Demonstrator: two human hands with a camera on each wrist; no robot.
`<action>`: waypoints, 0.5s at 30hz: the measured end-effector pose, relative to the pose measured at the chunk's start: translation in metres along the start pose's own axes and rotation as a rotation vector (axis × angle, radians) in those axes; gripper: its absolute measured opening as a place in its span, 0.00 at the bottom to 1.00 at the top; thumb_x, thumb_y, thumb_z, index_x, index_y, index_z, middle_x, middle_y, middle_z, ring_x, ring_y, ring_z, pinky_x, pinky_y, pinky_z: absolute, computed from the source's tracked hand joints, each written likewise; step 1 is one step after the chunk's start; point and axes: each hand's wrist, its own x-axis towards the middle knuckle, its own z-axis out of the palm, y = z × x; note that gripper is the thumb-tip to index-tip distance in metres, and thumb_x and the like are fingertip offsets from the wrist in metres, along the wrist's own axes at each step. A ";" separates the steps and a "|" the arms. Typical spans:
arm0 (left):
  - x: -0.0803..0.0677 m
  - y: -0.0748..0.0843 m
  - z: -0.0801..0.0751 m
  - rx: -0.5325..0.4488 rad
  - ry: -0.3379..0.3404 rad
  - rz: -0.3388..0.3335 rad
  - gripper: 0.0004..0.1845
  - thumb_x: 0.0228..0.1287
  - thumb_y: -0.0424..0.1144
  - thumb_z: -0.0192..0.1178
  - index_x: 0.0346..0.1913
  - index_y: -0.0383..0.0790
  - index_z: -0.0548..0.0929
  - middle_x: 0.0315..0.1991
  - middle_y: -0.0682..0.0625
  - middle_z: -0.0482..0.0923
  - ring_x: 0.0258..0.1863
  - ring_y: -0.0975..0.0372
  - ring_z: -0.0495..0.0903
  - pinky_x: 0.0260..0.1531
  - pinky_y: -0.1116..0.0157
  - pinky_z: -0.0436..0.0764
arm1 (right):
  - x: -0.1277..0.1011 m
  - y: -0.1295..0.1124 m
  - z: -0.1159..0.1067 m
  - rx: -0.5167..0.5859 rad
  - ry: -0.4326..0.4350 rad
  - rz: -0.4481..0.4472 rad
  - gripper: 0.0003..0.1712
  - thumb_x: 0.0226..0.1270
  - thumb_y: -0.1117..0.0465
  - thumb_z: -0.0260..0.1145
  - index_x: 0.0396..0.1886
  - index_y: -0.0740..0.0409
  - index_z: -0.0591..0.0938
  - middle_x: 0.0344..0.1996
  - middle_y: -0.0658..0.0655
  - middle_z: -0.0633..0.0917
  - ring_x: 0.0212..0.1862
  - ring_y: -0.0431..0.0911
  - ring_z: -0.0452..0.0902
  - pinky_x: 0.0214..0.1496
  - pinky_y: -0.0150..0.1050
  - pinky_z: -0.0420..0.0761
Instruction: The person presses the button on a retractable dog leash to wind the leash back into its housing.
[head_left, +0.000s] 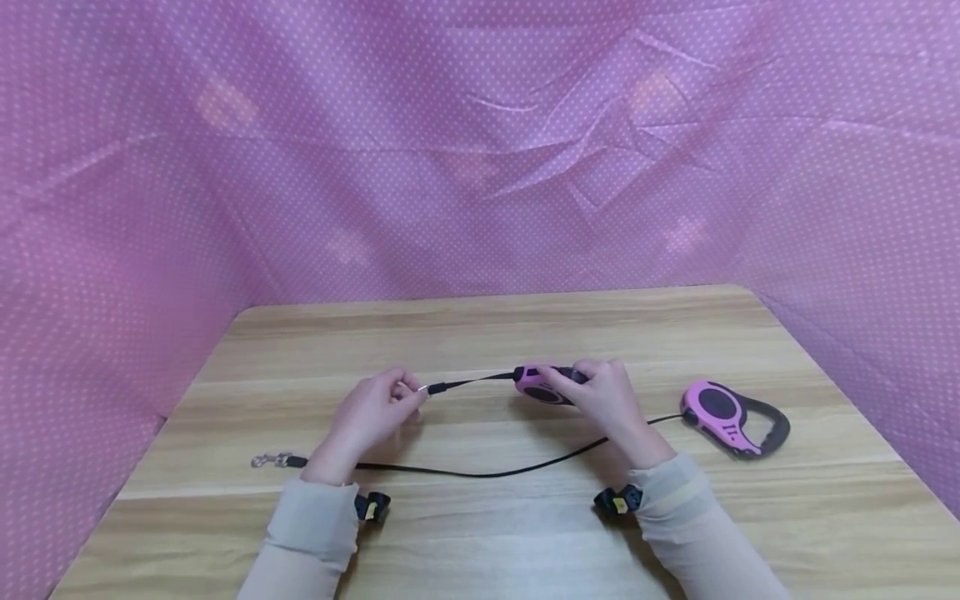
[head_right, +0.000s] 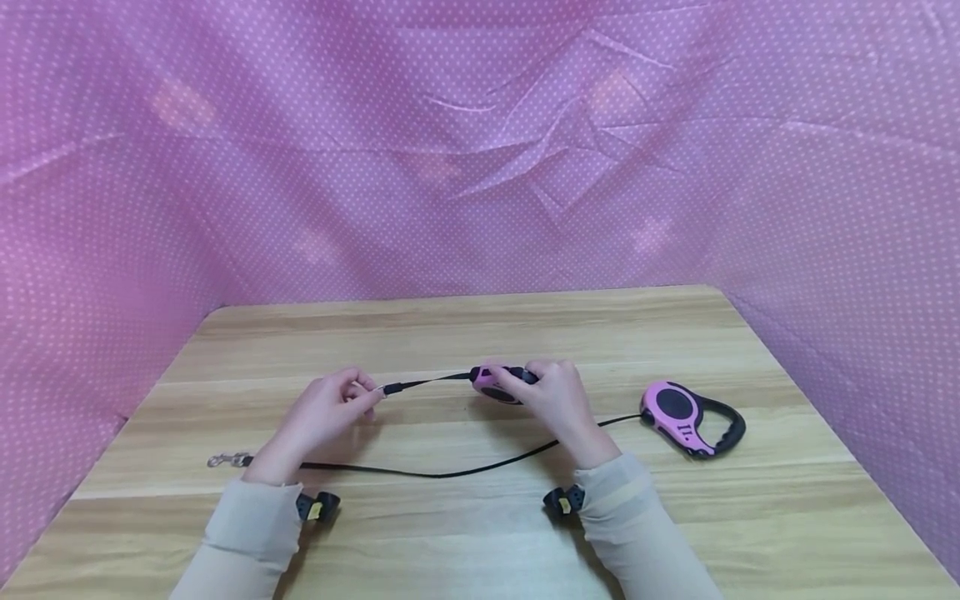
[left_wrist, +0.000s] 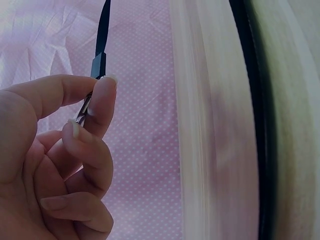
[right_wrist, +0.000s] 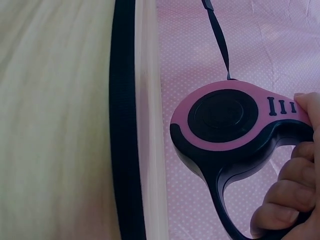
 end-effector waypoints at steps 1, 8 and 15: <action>0.000 0.000 0.000 -0.001 0.000 -0.001 0.12 0.70 0.51 0.58 0.44 0.47 0.81 0.29 0.58 0.84 0.28 0.66 0.79 0.37 0.63 0.74 | 0.000 0.000 0.000 0.001 0.000 0.000 0.32 0.62 0.43 0.70 0.09 0.54 0.66 0.09 0.45 0.66 0.15 0.40 0.59 0.18 0.30 0.59; -0.001 0.001 0.000 -0.002 0.005 0.002 0.12 0.70 0.51 0.58 0.44 0.48 0.81 0.30 0.58 0.85 0.31 0.66 0.80 0.38 0.62 0.75 | -0.001 -0.001 0.001 0.018 0.005 -0.006 0.32 0.61 0.43 0.71 0.09 0.54 0.67 0.09 0.44 0.66 0.15 0.40 0.60 0.18 0.31 0.59; -0.001 0.003 0.002 -0.006 0.007 0.020 0.13 0.70 0.52 0.58 0.45 0.48 0.82 0.30 0.58 0.85 0.30 0.66 0.80 0.34 0.64 0.74 | -0.002 -0.003 0.003 0.013 -0.016 0.011 0.33 0.61 0.40 0.70 0.09 0.54 0.68 0.09 0.45 0.68 0.16 0.40 0.61 0.18 0.31 0.61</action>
